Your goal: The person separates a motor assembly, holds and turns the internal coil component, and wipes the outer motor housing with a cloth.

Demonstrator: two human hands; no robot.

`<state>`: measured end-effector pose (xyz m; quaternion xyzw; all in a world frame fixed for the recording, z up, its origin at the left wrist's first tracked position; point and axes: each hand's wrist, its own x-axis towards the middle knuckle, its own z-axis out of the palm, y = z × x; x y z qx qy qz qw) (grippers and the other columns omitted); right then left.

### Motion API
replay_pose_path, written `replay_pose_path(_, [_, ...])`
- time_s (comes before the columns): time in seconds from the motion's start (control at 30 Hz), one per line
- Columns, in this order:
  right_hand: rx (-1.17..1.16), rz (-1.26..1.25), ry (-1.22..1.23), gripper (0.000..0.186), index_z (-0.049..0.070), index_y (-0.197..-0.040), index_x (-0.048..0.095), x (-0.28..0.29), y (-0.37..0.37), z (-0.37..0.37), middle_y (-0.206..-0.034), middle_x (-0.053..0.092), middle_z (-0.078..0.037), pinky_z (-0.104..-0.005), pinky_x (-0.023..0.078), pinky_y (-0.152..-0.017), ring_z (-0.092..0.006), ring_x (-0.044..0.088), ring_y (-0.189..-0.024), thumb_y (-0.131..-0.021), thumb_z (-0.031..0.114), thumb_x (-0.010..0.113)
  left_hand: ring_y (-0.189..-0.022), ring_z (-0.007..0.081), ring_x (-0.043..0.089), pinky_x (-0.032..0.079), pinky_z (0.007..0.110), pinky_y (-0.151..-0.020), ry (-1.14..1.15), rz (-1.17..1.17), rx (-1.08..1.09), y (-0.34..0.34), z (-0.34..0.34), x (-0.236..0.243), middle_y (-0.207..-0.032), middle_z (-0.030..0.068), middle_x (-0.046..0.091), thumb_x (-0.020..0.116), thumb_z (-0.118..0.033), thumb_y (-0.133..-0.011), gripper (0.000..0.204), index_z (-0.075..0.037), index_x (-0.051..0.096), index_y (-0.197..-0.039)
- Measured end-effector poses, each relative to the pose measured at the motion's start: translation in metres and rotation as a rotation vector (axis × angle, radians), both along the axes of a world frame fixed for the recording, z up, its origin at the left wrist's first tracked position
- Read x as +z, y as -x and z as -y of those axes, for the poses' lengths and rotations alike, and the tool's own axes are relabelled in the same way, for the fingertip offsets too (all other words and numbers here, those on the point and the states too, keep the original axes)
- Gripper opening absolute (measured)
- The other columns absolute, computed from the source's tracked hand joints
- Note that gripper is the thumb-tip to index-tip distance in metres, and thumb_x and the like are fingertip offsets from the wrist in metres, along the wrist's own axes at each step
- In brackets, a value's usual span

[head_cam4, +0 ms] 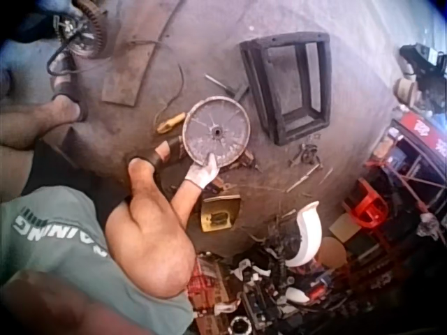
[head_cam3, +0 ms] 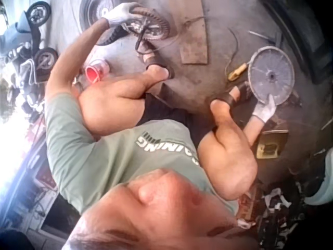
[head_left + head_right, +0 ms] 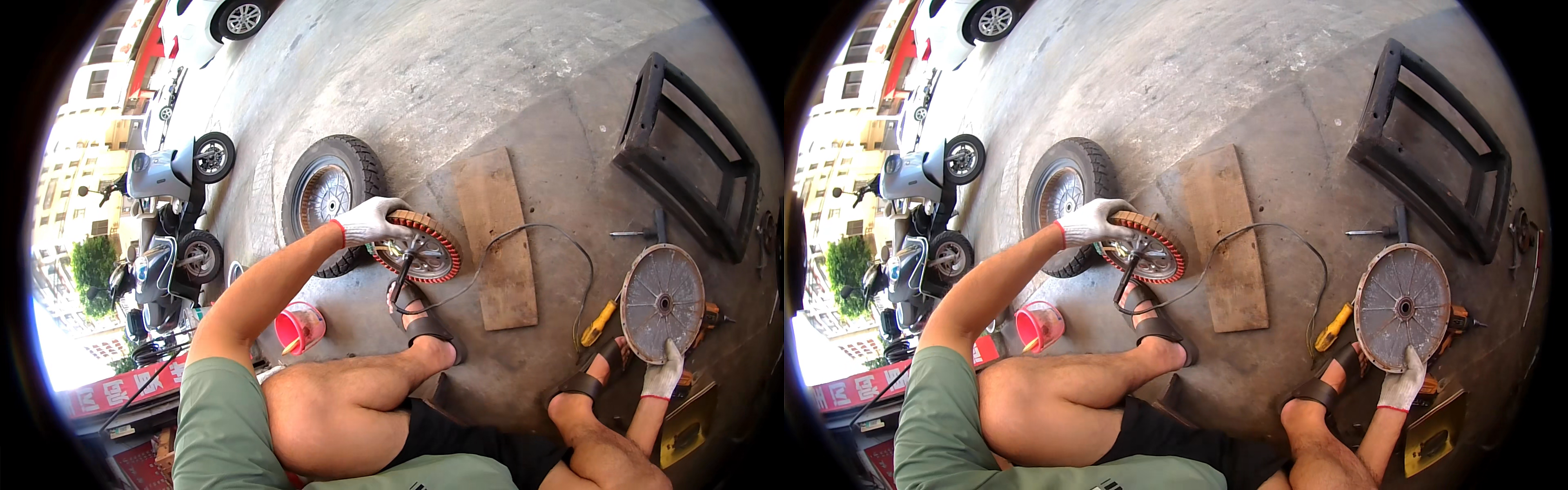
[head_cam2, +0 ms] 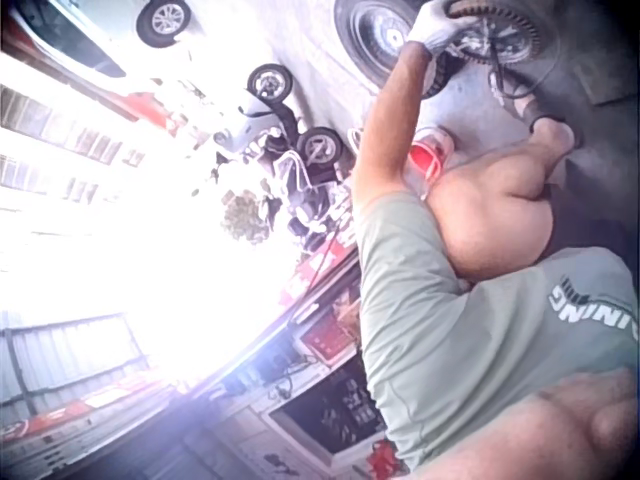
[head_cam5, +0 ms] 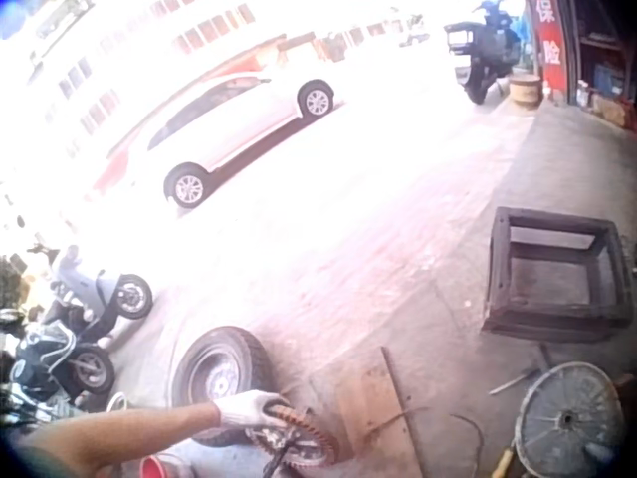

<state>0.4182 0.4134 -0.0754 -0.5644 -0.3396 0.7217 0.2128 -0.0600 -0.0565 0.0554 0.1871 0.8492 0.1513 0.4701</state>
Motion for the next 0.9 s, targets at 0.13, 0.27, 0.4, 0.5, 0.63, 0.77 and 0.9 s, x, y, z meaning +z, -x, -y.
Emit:
replay_pose_path(0.13, [-0.003,-0.059,0.044,0.048,-0.002,-0.139,0.047,-0.012,-0.005,0.0,-0.134,0.056,-0.016,-0.0465,0.049,-0.102,-0.03,0.058,-0.12,-0.092,0.005,0.056,-0.095,0.018,0.068,0.053,0.034,-0.086,-0.022,-0.074,-0.033,-0.004,-0.002,-0.007,-0.102,0.0141,0.072,0.077,-0.018,-0.081,0.042,0.0,0.064,-0.117])
replay_pose_path(0.27, [0.005,-0.052,0.041,0.051,0.001,-0.141,0.046,-0.012,-0.003,0.001,-0.135,0.056,-0.014,-0.0457,0.048,-0.104,-0.0287,0.057,-0.121,-0.092,0.002,0.057,-0.095,0.0174,0.068,0.053,0.033,-0.087,-0.023,-0.111,-0.039,-0.006,0.001,-0.016,-0.102,0.013,0.072,0.075,-0.014,-0.082,0.039,-0.002,0.064,-0.117])
replay_pose_path(0.4, [0.038,-0.083,-0.02,0.053,0.002,-0.143,0.045,-0.011,0.001,0.008,-0.136,0.055,-0.013,-0.0457,0.047,-0.105,-0.0285,0.056,-0.122,-0.092,0.002,0.058,-0.101,0.0282,0.069,0.053,0.037,-0.09,-0.096,-0.116,-0.013,-0.011,-0.007,-0.012,-0.108,0.0189,0.07,0.074,-0.019,-0.081,0.045,-0.002,0.062,-0.121])
replay_pose_path(0.5, [0.015,-0.086,-0.015,0.053,0.002,-0.144,0.044,-0.005,0.002,0.005,-0.138,0.054,-0.013,-0.0464,0.046,-0.105,-0.0286,0.055,-0.123,-0.092,0.002,0.058,-0.103,0.0272,0.069,0.053,0.036,-0.091,-0.125,-0.165,-0.056,-0.011,-0.013,-0.004,-0.111,0.0185,0.07,0.074,-0.019,-0.082,0.047,-0.002,0.06,-0.123])
replay_pose_path(0.63, [-0.001,-0.067,0.026,0.053,0.002,-0.144,0.043,-0.008,0.001,0.003,-0.14,0.052,-0.014,-0.0482,0.046,-0.105,-0.0292,0.055,-0.124,-0.094,0.004,0.057,-0.106,0.0245,0.068,0.052,0.035,-0.094,-0.05,-0.17,-0.096,-0.008,-0.023,0.003,-0.112,0.0152,0.07,0.072,-0.014,-0.082,0.046,-0.003,0.061,-0.125])
replay_pose_path(0.77, [0.003,-0.081,0.047,0.052,0.002,-0.145,0.042,-0.011,0.0,0.008,-0.142,0.051,-0.013,-0.0495,0.046,-0.105,-0.0293,0.053,-0.126,-0.095,0.006,0.056,-0.106,0.0231,0.068,0.053,0.034,-0.094,-0.039,-0.149,-0.06,-0.004,-0.027,0.005,-0.114,0.0153,0.07,0.072,-0.015,-0.084,0.043,-0.003,0.062,-0.124])
replay_pose_path(0.9, [0.027,-0.125,0.052,0.052,0.002,-0.146,0.041,-0.019,-0.007,0.007,-0.143,0.05,-0.013,-0.0495,0.045,-0.105,-0.0294,0.052,-0.128,-0.096,0.006,0.055,-0.11,0.0299,0.067,0.052,0.038,-0.096,-0.094,-0.185,-0.112,-0.002,-0.025,0.0,-0.116,0.0197,0.069,0.071,-0.023,-0.085,0.045,-0.004,0.062,-0.125])
